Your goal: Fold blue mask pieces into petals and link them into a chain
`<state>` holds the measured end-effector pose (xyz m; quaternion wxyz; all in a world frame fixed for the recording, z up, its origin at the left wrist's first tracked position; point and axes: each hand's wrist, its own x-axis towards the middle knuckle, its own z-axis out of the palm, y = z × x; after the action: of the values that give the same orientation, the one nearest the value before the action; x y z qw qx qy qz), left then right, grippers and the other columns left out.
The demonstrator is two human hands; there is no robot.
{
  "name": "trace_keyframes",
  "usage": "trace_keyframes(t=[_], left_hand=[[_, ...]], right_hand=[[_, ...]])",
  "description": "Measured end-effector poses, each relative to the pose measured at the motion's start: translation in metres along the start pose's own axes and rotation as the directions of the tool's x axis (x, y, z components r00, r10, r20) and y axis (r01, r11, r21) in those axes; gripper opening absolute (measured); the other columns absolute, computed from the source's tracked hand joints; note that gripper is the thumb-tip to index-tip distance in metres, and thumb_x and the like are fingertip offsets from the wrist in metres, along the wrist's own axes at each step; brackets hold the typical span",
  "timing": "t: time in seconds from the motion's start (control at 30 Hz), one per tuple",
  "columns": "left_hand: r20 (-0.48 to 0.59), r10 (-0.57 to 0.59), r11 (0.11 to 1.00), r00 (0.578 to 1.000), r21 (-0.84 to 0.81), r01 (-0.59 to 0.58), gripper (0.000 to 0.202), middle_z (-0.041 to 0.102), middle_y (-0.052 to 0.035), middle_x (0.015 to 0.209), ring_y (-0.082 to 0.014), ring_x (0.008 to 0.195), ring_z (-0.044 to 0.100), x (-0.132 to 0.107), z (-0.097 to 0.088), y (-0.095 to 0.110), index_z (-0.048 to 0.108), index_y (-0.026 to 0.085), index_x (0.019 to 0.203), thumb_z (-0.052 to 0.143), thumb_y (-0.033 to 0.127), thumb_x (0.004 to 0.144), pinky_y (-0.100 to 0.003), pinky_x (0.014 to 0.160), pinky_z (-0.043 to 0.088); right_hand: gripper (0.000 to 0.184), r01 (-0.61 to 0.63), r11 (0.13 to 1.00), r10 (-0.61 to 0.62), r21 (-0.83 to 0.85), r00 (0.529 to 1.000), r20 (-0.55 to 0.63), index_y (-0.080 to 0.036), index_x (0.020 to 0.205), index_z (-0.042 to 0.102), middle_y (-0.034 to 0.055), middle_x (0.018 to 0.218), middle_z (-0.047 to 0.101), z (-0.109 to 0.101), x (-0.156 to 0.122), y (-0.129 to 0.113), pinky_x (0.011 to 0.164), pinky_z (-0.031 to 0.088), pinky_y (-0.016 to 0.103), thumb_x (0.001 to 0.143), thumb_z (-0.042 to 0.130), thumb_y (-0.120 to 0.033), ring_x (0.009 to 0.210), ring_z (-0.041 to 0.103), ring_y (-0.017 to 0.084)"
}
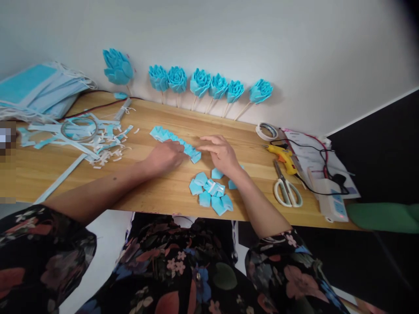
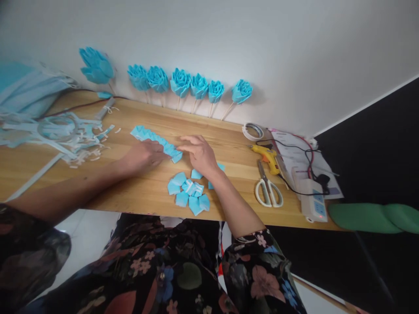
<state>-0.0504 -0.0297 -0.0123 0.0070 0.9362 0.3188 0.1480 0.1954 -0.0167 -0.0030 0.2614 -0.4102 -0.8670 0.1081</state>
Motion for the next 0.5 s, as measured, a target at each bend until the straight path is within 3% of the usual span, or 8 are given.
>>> trace_keyframes(t=[0.17,0.27,0.37,0.5], left_hand=[[0.061,0.002,0.996,0.998,0.091,-0.008,0.038,0.066,-0.0085,0.084,-0.0225,0.083,0.057,0.000,0.002,-0.002,0.074,0.019,0.104,0.036,0.022,0.101,-0.035,0.072,0.036],[0.050,0.022,0.995,0.998,0.092,-0.026,0.039,0.065,-0.0086,0.085,-0.0221,0.084,0.057,0.000,0.003,-0.003,0.074,0.019,0.104,0.036,0.023,0.102,-0.035,0.074,0.037],[0.028,0.026,0.994,0.999,0.106,-0.029,0.039,0.065,-0.0085,0.085,-0.0213,0.084,0.057,0.000,0.004,-0.002,0.074,0.019,0.102,0.036,0.025,0.103,-0.034,0.074,0.038],[-0.010,0.024,0.995,1.000,0.098,-0.023,0.034,0.066,-0.0095,0.091,-0.0212,0.085,0.058,0.001,0.004,-0.002,0.071,0.018,0.113,0.040,0.025,0.101,-0.034,0.076,0.041]], right_hand=[[0.049,0.015,1.000,-0.011,-0.026,0.991,0.135,-0.028,0.096,0.079,0.0014,0.133,0.065,0.007,0.006,-0.007,0.109,0.042,0.046,0.080,0.045,0.002,0.126,0.054,0.024],[0.055,-0.038,0.997,0.040,0.073,0.999,-0.032,-0.026,0.102,0.078,0.0025,0.133,0.065,0.001,0.005,0.003,0.110,0.042,0.042,0.076,0.039,0.004,0.126,0.056,0.020],[0.054,-0.111,0.971,0.161,0.210,0.958,-0.239,-0.023,0.108,0.074,0.0044,0.126,0.068,-0.013,0.001,0.015,0.110,0.043,0.039,0.077,0.037,0.001,0.122,0.060,0.018],[0.044,-0.210,0.934,0.291,0.288,0.917,-0.274,-0.022,0.108,0.073,0.0044,0.116,0.073,-0.021,-0.002,0.021,0.102,0.049,0.037,0.081,0.041,-0.008,0.111,0.066,0.019]])
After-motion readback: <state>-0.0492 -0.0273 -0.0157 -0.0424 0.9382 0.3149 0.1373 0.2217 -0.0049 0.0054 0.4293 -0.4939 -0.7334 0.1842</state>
